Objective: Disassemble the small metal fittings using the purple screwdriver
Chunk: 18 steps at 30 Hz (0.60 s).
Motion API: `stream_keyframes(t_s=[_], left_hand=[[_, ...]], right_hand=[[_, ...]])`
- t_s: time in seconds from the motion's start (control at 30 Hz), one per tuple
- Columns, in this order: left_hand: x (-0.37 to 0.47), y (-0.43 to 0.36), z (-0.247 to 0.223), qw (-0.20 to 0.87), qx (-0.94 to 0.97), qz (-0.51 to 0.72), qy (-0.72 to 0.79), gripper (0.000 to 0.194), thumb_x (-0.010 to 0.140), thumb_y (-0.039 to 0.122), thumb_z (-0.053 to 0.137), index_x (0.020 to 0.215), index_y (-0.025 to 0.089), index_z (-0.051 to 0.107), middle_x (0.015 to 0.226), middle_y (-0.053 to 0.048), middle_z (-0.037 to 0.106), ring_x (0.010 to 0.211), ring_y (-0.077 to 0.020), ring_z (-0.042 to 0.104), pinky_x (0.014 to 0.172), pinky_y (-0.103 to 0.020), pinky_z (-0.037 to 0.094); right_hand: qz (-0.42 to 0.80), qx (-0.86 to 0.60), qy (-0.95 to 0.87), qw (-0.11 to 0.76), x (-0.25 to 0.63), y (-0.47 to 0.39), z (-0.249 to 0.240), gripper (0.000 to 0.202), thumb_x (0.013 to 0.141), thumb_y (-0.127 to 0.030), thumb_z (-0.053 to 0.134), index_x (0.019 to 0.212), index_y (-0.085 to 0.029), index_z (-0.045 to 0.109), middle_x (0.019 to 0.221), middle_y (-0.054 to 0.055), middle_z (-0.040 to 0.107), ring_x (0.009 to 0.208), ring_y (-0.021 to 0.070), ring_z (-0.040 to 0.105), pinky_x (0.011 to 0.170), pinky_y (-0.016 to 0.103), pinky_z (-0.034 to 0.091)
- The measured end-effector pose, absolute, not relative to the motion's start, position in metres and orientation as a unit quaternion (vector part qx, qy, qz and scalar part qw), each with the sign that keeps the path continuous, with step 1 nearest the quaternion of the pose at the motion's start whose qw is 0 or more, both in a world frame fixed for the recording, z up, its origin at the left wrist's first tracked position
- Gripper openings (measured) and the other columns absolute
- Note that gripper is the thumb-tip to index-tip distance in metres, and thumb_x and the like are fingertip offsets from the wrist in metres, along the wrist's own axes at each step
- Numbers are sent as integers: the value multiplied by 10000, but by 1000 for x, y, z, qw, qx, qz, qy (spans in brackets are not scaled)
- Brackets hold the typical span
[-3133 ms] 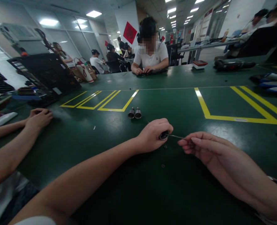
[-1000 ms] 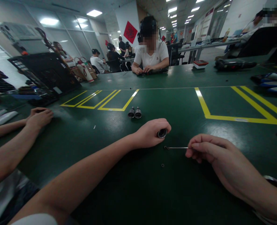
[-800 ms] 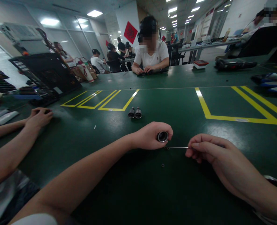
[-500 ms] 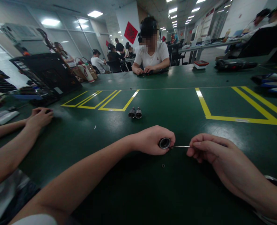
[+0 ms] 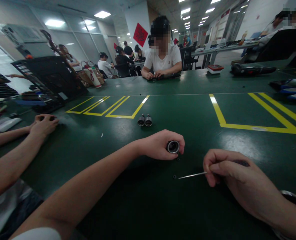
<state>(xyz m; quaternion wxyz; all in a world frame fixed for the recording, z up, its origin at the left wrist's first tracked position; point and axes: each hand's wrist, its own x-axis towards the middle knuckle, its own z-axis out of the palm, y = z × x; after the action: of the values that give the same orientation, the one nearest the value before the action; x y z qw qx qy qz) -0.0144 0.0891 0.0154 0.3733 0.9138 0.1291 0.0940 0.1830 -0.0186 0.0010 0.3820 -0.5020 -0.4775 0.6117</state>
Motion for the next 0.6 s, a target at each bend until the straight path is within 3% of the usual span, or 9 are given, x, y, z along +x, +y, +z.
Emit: stream_keyframes(t_s=[0.3,0.47,0.6], left_hand=[[-18,96,15,333,928,71,149,211,681,9,563,846,141,546,870,-37,599,800,-129,553,739,-244,441],[-20,98,18,328,931,56,147,157,728,139,645,836,152,532,907,-43,581,819,-140,536,747,-262,435],[-19,97,18,334,930,42,149,235,685,224,727,774,160,520,917,-38,567,831,-148,523,739,-264,430]], right_hand=[[506,-544,-572,349,180,-22,-1,181,732,-282,501,588,-213,587,575,-3,579,585,163,504,559,301,352],[479,-566,-563,365,179,-20,-1,189,776,-310,501,651,-215,605,648,8,606,638,176,530,585,303,372],[487,-561,-562,364,177,-18,-4,191,795,-331,504,699,-215,621,694,17,623,679,187,548,604,307,381]])
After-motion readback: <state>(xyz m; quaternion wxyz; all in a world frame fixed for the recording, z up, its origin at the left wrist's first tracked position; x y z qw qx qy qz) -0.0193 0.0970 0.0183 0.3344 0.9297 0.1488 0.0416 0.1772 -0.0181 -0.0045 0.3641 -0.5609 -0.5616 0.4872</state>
